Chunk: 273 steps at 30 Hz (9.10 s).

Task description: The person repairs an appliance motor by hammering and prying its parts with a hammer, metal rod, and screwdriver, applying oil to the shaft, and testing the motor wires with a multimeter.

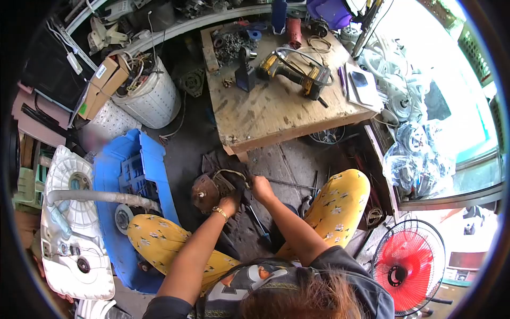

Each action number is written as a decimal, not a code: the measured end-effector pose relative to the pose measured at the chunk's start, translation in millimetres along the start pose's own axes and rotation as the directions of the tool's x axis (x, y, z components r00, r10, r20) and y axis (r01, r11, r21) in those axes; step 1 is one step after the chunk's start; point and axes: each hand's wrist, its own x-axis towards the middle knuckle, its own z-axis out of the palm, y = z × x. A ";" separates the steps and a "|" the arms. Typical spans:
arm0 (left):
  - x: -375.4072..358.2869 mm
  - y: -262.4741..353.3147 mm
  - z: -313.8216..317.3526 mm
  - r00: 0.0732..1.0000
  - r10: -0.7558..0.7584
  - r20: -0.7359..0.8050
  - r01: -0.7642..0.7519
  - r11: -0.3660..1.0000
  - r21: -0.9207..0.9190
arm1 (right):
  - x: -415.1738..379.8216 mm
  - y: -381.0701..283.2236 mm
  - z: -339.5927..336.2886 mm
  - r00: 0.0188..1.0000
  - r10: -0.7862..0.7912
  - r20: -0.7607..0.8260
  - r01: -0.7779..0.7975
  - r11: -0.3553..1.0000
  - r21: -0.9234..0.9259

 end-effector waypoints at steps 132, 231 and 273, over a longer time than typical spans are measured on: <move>-278.6 34.9 -247.8 0.129 -0.548 -0.826 0.086 0.836 -0.542 | -106.9 -88.4 -351.6 0.408 -0.427 -0.807 0.435 0.868 -0.239; 47.6 3.2 -287.2 0.942 -0.258 -0.214 -0.156 0.229 -0.961 | 22.2 -55.8 -141.0 0.965 0.123 0.233 -0.260 0.584 0.769; 45.6 52.7 -211.0 0.821 -0.557 -0.125 -0.430 -0.458 -0.778 | -129.4 -52.3 -146.0 0.869 -0.146 0.473 -0.476 -0.512 0.715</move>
